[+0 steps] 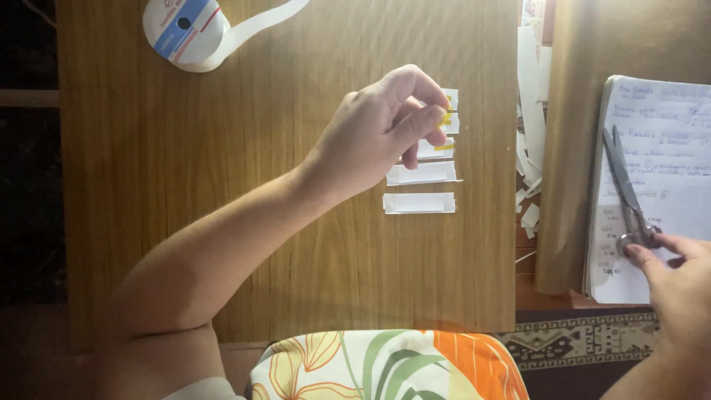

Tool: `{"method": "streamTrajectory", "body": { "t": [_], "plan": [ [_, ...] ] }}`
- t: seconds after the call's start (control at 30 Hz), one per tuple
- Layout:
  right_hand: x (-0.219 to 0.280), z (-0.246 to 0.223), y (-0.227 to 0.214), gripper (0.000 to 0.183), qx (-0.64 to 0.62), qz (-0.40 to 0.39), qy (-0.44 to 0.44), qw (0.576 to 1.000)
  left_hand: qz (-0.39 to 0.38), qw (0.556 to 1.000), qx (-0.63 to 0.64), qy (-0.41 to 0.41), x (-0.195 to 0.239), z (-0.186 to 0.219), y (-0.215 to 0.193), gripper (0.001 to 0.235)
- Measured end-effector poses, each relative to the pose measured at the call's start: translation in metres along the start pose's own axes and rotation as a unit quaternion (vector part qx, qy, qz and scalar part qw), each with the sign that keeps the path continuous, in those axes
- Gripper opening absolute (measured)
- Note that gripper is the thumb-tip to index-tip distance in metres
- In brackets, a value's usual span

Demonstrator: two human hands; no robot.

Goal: Preparing small paper labels by applying adhesive tape and cutting them with scissors

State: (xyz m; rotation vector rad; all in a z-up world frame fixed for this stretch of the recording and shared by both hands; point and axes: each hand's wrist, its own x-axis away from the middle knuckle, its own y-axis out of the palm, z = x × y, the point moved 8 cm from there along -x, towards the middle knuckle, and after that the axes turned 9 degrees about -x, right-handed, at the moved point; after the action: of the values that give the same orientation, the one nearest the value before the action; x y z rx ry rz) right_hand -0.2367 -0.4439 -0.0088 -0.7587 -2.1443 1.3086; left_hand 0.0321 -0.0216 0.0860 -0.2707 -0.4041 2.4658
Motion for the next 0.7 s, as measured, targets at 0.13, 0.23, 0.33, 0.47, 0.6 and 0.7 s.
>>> {"method": "streamTrajectory", "body": {
  "t": [0.13,0.23,0.33,0.47,0.6,0.7],
  "plan": [
    [-0.008,0.028,0.011,0.038,0.085,0.041,-0.174,0.98,-0.014,0.997,0.059,-0.044,-0.001,-0.006,0.001,0.016],
    [0.001,0.018,0.019,0.032,0.141,0.068,-0.201,0.967,-0.016,0.995,0.083,-0.047,-0.003,-0.012,0.0,0.016],
    [-0.001,0.027,0.023,0.031,0.165,0.088,-0.203,0.961,-0.014,0.987,0.142,-0.071,-0.005,-0.018,0.001,0.013],
    [-0.025,0.059,0.025,0.026,0.142,0.094,-0.152,0.974,-0.019,0.985,0.158,-0.071,-0.009,-0.016,-0.004,0.012],
    [-0.049,0.081,0.024,0.029,0.102,0.064,-0.141,0.983,-0.033,0.979,0.166,-0.118,-0.006,-0.016,-0.005,0.016],
    [-0.036,0.059,0.014,0.027,0.034,0.044,-0.101,0.993,-0.033,0.965,0.208,-0.159,-0.004,-0.025,-0.001,0.013]
  ]
}}
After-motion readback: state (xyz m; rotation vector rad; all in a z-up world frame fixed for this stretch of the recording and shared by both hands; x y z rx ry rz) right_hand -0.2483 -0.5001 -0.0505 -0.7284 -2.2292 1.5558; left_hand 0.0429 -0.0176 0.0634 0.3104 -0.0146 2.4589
